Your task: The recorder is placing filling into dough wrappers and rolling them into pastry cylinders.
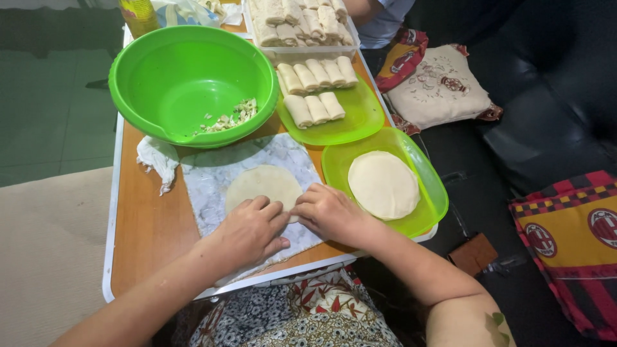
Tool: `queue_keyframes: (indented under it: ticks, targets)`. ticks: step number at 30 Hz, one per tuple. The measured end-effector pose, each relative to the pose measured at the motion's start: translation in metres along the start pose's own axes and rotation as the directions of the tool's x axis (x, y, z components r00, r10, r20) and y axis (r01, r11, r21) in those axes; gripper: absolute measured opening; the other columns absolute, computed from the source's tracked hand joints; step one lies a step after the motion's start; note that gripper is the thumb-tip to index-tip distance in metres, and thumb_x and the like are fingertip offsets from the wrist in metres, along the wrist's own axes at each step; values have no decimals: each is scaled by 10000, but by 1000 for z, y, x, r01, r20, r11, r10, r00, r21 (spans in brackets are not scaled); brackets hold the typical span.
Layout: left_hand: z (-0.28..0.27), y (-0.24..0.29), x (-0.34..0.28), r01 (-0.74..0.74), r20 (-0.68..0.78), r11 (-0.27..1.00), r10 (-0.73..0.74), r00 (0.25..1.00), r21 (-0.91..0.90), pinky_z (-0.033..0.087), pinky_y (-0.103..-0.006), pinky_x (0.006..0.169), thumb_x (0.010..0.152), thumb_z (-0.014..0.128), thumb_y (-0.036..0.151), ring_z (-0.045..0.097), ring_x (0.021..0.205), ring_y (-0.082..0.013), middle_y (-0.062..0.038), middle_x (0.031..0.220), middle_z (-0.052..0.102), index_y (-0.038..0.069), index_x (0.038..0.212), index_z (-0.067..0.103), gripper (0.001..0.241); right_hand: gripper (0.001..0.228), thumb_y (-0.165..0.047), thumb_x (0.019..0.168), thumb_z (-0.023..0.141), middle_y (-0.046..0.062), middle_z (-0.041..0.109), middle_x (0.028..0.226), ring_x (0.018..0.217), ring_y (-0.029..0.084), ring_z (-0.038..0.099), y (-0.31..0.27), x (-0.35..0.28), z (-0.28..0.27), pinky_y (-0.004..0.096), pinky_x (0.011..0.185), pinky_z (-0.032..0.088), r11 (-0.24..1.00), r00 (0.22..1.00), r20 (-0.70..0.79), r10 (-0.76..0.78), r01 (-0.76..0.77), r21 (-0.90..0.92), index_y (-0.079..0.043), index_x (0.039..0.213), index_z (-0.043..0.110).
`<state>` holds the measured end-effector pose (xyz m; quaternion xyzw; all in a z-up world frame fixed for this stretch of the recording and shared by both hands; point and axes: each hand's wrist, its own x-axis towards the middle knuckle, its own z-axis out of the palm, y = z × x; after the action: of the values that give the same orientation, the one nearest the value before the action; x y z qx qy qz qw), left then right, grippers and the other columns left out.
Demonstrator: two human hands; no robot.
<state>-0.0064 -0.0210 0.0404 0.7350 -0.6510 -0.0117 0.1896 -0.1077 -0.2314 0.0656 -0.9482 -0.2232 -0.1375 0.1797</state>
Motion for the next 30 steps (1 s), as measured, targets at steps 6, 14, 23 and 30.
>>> queue_keyframes:
  ticks: [6, 14, 23, 30]
  targets:
    - [-4, 1, 2, -67, -42, 998, 68, 997, 12, 478, -463, 798, 807, 713, 411, 560, 1017, -315, -132, 1099, 603, 2, 1073, 653, 492, 120, -100, 833, 738, 92, 645, 883, 883, 304, 624, -12, -3, 6, 418, 745, 535, 994, 991, -109, 79, -86, -60, -76, 950, 725]
    - [-2, -8, 5, -25, -26, 993, 22, 999, -116, 476, -507, 821, 887, 659, 379, 599, 1002, -352, -125, 1041, 644, 57, 1197, 572, 455, 162, -96, 826, 730, 107, 644, 810, 797, 325, 620, -25, -14, 23, 443, 682, 511, 953, 947, -173, 272, -290, -87, -98, 989, 727]
    - [-1, -18, 5, 205, 55, 914, -198, 979, -351, 464, -533, 931, 1015, 422, 419, 619, 1044, -432, -240, 1044, 674, 99, 1353, 498, 472, 164, -53, 911, 708, 117, 677, 894, 857, 332, 635, -36, -12, 33, 440, 762, 522, 951, 911, -282, 301, -310, 12, -65, 1074, 716]
    - [9, -42, 11, 277, 152, 641, -245, 958, -715, 423, -415, 1108, 1047, 155, 584, 612, 1275, -348, -205, 1289, 688, 79, 1595, 214, 748, 277, -22, 900, 682, 145, 681, 1027, 914, 314, 662, -39, -6, 36, 406, 784, 552, 973, 942, -315, 113, -169, -159, 0, 1175, 700]
